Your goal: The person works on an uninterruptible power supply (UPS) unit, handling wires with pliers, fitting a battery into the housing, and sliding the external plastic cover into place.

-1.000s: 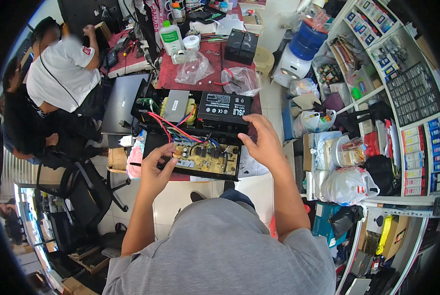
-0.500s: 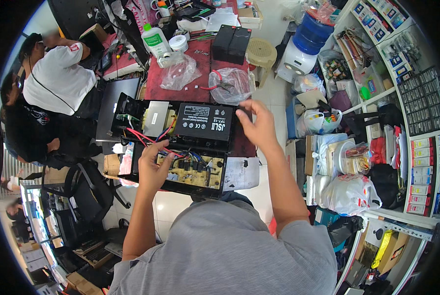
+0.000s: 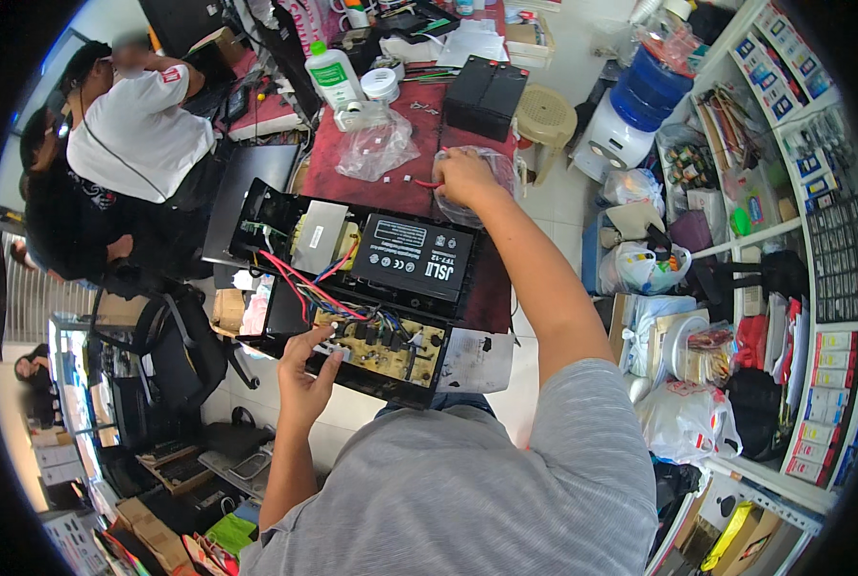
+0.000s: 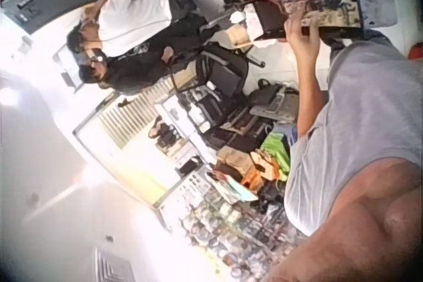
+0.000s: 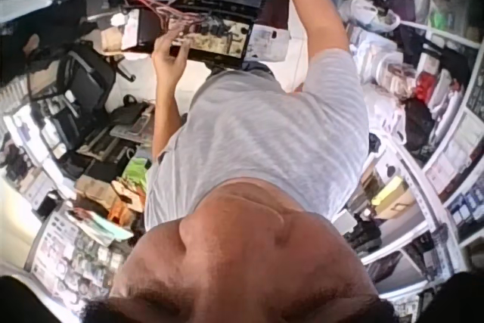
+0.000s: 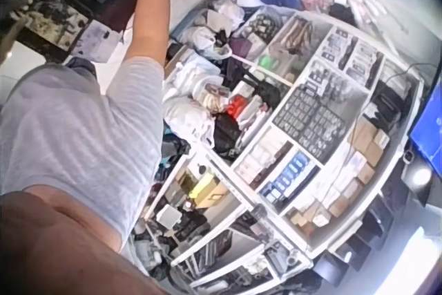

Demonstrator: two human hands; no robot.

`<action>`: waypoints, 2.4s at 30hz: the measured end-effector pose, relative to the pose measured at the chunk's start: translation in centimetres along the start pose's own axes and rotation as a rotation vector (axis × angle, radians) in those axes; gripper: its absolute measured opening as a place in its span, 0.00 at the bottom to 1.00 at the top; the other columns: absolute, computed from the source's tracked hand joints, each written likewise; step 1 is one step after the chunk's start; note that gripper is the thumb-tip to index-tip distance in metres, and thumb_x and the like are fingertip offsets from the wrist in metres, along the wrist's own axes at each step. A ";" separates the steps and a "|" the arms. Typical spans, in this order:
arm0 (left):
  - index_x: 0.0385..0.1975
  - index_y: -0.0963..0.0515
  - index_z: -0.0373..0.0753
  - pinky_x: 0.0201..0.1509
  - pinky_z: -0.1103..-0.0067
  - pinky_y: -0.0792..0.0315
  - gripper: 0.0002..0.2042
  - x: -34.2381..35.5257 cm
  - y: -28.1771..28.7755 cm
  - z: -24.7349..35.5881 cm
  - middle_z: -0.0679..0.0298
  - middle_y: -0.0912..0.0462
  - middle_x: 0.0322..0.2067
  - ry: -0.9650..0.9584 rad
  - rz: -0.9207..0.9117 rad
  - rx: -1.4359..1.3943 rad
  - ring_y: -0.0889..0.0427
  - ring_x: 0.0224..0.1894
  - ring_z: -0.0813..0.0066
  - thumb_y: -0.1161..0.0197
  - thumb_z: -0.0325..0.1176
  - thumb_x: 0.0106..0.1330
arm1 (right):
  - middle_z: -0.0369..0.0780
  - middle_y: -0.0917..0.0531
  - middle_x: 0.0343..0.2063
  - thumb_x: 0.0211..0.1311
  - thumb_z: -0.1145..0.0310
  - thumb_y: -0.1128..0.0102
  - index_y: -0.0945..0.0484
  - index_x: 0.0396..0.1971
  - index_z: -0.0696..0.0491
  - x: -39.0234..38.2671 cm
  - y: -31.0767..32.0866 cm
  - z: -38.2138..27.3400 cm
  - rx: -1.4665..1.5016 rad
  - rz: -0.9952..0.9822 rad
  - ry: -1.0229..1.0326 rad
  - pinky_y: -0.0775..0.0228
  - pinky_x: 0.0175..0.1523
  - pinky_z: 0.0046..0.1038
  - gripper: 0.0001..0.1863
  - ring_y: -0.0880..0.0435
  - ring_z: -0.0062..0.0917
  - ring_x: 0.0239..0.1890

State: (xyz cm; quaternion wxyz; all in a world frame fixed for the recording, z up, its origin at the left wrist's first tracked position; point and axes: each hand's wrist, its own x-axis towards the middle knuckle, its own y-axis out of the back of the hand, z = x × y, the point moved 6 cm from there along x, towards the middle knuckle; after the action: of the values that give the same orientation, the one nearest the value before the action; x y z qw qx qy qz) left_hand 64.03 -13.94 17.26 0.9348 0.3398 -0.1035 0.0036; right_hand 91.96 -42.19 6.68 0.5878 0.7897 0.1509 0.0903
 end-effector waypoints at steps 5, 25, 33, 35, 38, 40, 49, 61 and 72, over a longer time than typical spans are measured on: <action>0.47 0.18 0.35 0.45 0.78 0.28 0.16 -1.4 1.1 -1.2 0.58 0.15 0.45 0.071 0.037 -0.042 0.20 0.43 0.71 0.30 0.24 0.58 | 0.47 0.24 0.58 0.53 0.62 0.26 0.16 0.35 0.49 0.2 -0.1 3.3 0.336 0.239 0.042 0.30 0.60 0.37 0.12 0.23 0.42 0.57; 0.60 0.27 0.34 0.46 0.80 0.26 0.20 0.5 -9.6 5.9 0.66 0.20 0.42 0.418 -0.660 -1.265 0.21 0.44 0.79 0.39 0.38 0.74 | 0.52 0.39 0.70 0.60 0.72 0.29 0.23 0.37 0.52 -24.4 6.9 -14.8 1.800 0.555 0.235 0.34 0.66 0.42 0.09 0.28 0.40 0.65; 0.49 0.20 0.35 0.43 0.81 0.25 0.14 -3.1 -8.8 1.3 0.67 0.17 0.35 0.674 -0.994 -1.161 0.21 0.35 0.81 0.37 0.40 0.73 | 0.49 0.38 0.69 0.55 0.74 0.26 0.21 0.37 0.53 -29.5 4.5 -18.5 1.679 0.457 0.085 0.35 0.68 0.44 0.12 0.28 0.39 0.65; 0.46 0.18 0.35 0.43 0.81 0.24 0.13 -3.2 -8.3 0.2 0.66 0.17 0.34 0.603 -1.032 -1.173 0.20 0.36 0.81 0.36 0.39 0.71 | 0.49 0.38 0.69 0.55 0.75 0.25 0.21 0.36 0.54 -29.8 4.4 -20.2 1.666 0.458 0.069 0.35 0.68 0.44 0.12 0.28 0.39 0.65; 0.43 0.17 0.34 0.42 0.80 0.24 0.11 -1.8 -6.3 -0.8 0.65 0.16 0.32 0.455 -1.033 -1.121 0.19 0.36 0.80 0.35 0.35 0.70 | 0.49 0.38 0.69 0.49 0.74 0.21 0.27 0.50 0.51 -29.8 4.6 -22.0 1.641 0.421 0.102 0.35 0.68 0.45 0.29 0.27 0.39 0.64; 0.41 0.17 0.33 0.40 0.79 0.24 0.09 -1.3 -5.1 -1.6 0.65 0.15 0.31 0.376 -1.003 -1.060 0.19 0.34 0.79 0.34 0.32 0.69 | 0.50 0.37 0.68 0.49 0.62 0.19 0.39 0.64 0.49 -30.4 5.3 -23.0 1.545 0.367 0.019 0.34 0.67 0.44 0.45 0.25 0.40 0.63; 0.34 0.15 0.35 0.37 0.72 0.21 0.05 3.0 1.5 0.1 0.57 0.13 0.31 -0.585 -0.716 -0.449 0.14 0.32 0.63 0.30 0.26 0.59 | 0.49 0.29 0.63 0.67 0.31 0.53 0.41 0.70 0.57 -31.1 1.4 -26.6 1.513 -0.111 -0.427 0.32 0.65 0.37 0.47 0.22 0.36 0.59; 0.31 0.14 0.39 0.40 0.72 0.24 0.09 3.3 3.1 1.2 0.65 0.15 0.31 -0.911 -0.482 -0.507 0.18 0.35 0.65 0.27 0.24 0.50 | 0.44 0.27 0.56 0.67 0.58 0.36 0.36 0.64 0.60 -29.5 4.1 -31.0 0.994 -0.026 -0.395 0.30 0.59 0.34 0.33 0.26 0.29 0.56; 0.47 0.16 0.37 0.51 0.71 0.23 0.21 4.3 3.2 -0.6 0.54 0.18 0.47 -0.661 -0.247 -0.417 0.18 0.48 0.61 0.23 0.25 0.50 | 0.52 0.24 0.49 0.53 0.70 0.40 0.29 0.54 0.61 -26.4 8.0 -27.9 0.433 0.247 -0.187 0.32 0.58 0.44 0.26 0.26 0.50 0.52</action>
State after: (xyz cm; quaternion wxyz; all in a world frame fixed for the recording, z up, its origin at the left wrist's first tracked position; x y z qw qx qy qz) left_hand 68.07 -11.41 19.65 0.8934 0.1356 -0.3551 -0.2392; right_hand 59.30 -28.23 23.45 0.4011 0.9144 0.0139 0.0537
